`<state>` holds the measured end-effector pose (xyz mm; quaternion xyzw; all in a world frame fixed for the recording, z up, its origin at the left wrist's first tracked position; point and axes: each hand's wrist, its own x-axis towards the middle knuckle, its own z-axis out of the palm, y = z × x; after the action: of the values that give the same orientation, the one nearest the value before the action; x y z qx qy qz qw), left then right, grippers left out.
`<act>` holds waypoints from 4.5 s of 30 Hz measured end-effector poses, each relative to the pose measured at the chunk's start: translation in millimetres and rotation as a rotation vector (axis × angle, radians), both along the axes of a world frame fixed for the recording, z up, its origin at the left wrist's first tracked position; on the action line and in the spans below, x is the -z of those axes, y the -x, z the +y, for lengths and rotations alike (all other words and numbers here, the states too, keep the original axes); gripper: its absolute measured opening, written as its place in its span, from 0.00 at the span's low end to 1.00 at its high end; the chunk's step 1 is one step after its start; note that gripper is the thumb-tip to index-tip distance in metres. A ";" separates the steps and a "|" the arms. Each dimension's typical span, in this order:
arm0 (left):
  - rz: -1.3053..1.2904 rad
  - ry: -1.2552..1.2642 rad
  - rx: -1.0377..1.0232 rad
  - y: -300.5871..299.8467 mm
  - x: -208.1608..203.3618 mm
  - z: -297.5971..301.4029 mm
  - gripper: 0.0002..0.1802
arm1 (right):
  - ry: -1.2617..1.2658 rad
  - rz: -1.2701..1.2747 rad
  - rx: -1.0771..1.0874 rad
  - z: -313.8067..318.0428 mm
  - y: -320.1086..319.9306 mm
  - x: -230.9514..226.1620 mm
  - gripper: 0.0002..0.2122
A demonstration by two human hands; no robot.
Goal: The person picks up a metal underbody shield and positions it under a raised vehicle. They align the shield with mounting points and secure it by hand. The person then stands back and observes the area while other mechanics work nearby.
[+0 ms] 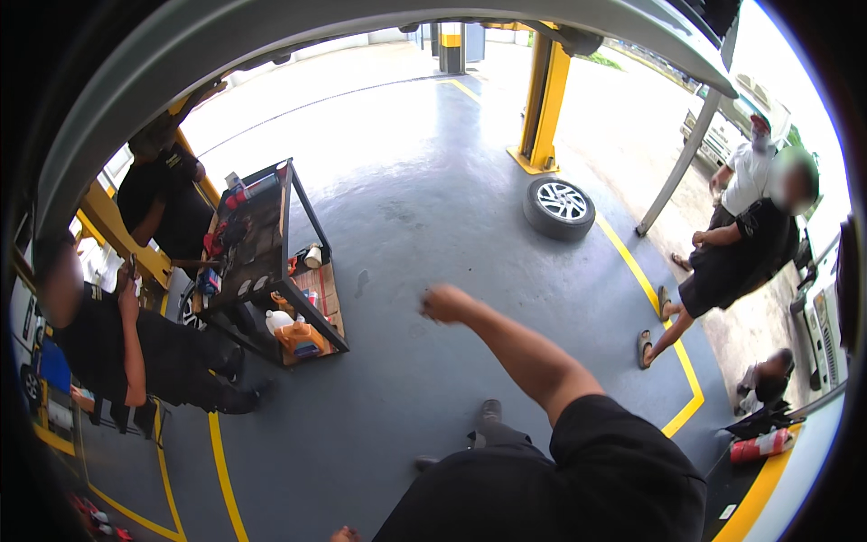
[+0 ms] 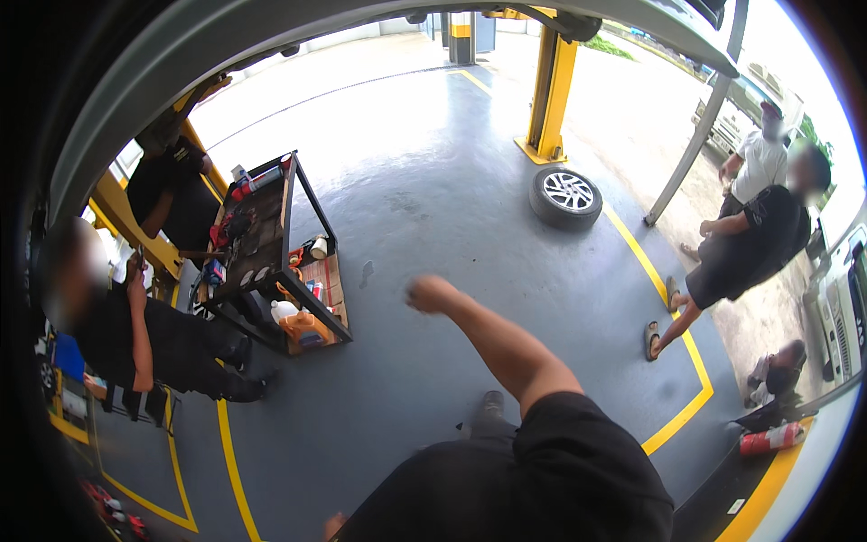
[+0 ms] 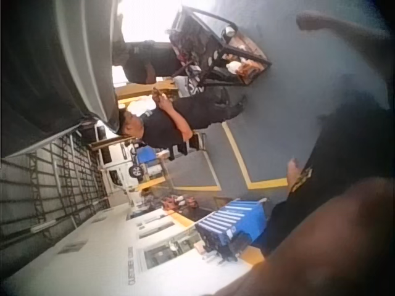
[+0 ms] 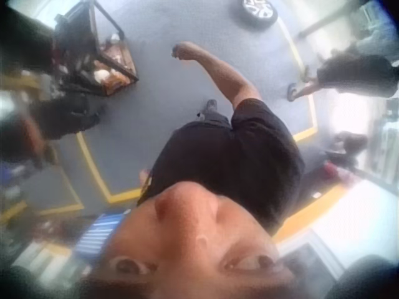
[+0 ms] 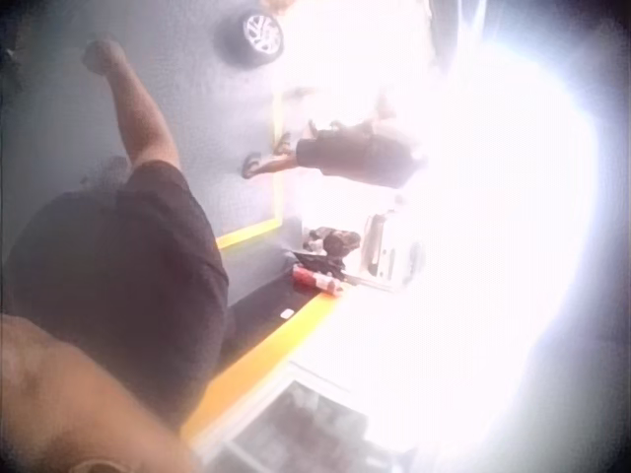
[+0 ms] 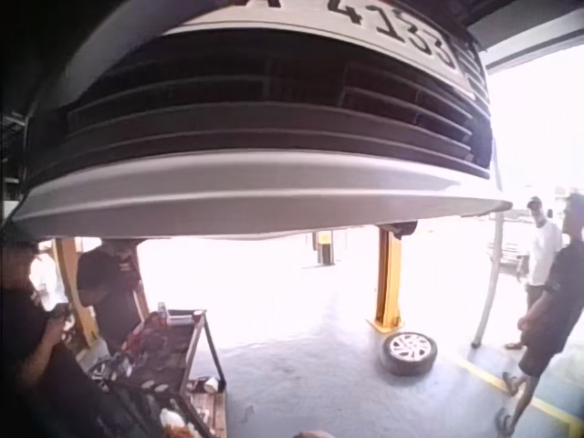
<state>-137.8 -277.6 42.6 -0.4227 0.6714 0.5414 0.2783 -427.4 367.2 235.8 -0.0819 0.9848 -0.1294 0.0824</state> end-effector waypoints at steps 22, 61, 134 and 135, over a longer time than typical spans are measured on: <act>0.342 0.290 0.897 138.9 -121.2 407.5 0.16 | 0.797 -0.408 1.135 308.9 -368.3 231.7 0.14; 0.179 0.251 -0.035 -212.8 -29.1 47.6 0.13 | 0.781 -1.034 0.832 17.5 -332.2 259.2 0.13; -0.110 -0.085 0.315 210.8 2.6 -499.9 0.28 | 0.755 -0.976 1.211 -544.7 -221.1 193.1 0.18; -0.108 -0.085 0.326 208.7 2.9 -495.7 0.27 | 0.736 -0.994 1.244 -542.0 -227.1 196.8 0.18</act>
<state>-346.5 -773.3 39.7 -0.3247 0.6915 0.4936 0.4156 -200.3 -174.8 39.0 0.5145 0.5965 -0.4812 0.3846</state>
